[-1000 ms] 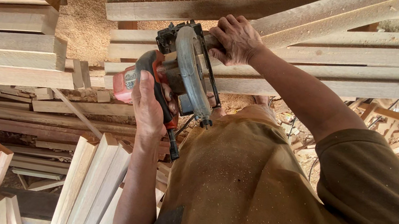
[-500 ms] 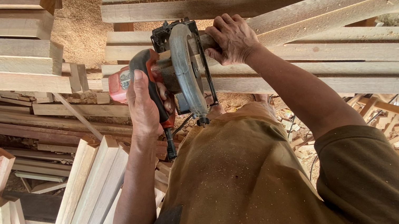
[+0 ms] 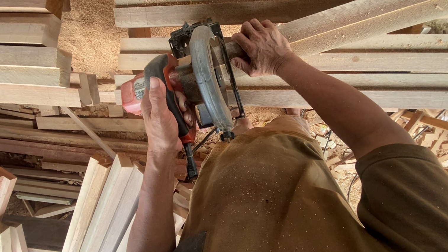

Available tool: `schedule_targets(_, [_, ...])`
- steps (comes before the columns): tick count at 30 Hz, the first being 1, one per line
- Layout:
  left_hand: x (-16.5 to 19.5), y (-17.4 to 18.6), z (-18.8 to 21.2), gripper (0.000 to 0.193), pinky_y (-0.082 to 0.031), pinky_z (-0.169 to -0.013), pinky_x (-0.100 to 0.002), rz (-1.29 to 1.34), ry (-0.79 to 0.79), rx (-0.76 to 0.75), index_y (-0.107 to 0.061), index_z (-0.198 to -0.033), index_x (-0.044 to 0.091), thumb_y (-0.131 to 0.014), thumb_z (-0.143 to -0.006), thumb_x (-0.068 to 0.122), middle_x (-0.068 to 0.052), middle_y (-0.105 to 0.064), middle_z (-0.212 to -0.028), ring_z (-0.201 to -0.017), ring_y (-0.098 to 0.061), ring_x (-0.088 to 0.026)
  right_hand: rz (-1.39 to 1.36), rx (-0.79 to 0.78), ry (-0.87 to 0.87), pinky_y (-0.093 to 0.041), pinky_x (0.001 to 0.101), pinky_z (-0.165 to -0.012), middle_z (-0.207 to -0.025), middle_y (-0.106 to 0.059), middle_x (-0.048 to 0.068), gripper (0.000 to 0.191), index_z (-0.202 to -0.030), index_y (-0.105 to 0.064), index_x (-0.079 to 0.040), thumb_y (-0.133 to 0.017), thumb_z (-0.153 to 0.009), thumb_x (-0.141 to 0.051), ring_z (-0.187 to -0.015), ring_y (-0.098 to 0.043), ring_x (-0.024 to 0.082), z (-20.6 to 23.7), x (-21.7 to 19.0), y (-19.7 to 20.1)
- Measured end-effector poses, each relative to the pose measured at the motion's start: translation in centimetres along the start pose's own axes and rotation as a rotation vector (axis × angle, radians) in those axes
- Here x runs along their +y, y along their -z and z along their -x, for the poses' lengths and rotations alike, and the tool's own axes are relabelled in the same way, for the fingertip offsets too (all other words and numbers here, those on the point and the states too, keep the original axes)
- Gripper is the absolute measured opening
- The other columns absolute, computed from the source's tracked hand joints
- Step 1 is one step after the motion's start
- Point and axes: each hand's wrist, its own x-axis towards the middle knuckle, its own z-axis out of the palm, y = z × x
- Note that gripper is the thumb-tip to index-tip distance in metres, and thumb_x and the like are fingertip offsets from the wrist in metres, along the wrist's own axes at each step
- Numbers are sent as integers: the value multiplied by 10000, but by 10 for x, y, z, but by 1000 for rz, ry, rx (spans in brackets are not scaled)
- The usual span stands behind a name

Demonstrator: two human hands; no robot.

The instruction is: The person uses a circular saw to cut multiple wooden planks stacked on a workbench. They repeatedly position the saw, make cuts, and adjust the planks to continue the process.

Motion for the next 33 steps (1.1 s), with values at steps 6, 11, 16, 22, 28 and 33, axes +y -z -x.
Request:
schedule_targets(6, [-1,2,0,562,-472,-373,-256,-4,8,30,-583,-1140,59,-518,-1026,605,0,-559,-649,-458,-544,-84,10,15,14,-439,431,-846,-1055,-544,106,619,-1277,-598,-167,-511,-960,-692,-996,-525,252,3,-2,-2])
schedule_targets(11, [-2,3,-1,589,-466,-374,-250,2,-17,-10,-609,-1184,35,-516,-1044,599,12,-545,-656,-468,-529,-73,-5,38,17,-440,433,-865,-1063,-541,103,612,-1273,-594,-161,-493,-972,-685,-1008,-527,256,6,-4,-4])
schedule_targets(16, [-1,2,-2,603,-462,-365,-240,-18,-18,-6,-596,-1261,39,-507,-1034,591,32,-526,-651,-469,-519,-59,11,-42,4,-439,429,-837,-1042,-543,116,640,-1283,-597,-151,-473,-969,-695,-976,-526,261,8,-6,-4])
schedule_targets(22, [2,-1,-4,636,-439,-368,-234,4,-30,-33,-591,-1311,55,-506,-1018,613,37,-514,-653,-464,-504,-55,18,-33,9,-437,427,-836,-1048,-550,119,651,-1297,-600,-139,-466,-974,-688,-976,-526,261,10,-7,-4])
schedule_targets(28, [3,2,-10,662,-454,-391,-248,-49,-56,-47,-619,-1241,12,-498,-1044,632,8,-559,-694,-496,-520,-70,13,-17,14,-434,431,-857,-1065,-560,120,644,-1288,-602,-135,-464,-975,-681,-1000,-532,267,11,-9,-2])
schedule_targets(33, [6,2,-15,676,-446,-387,-248,-46,-82,-42,-622,-1270,10,-490,-1045,633,10,-548,-681,-492,-517,-71,5,-38,8,-430,439,-840,-1060,-559,128,642,-1286,-599,-135,-464,-977,-682,-991,-530,275,11,-11,-1])
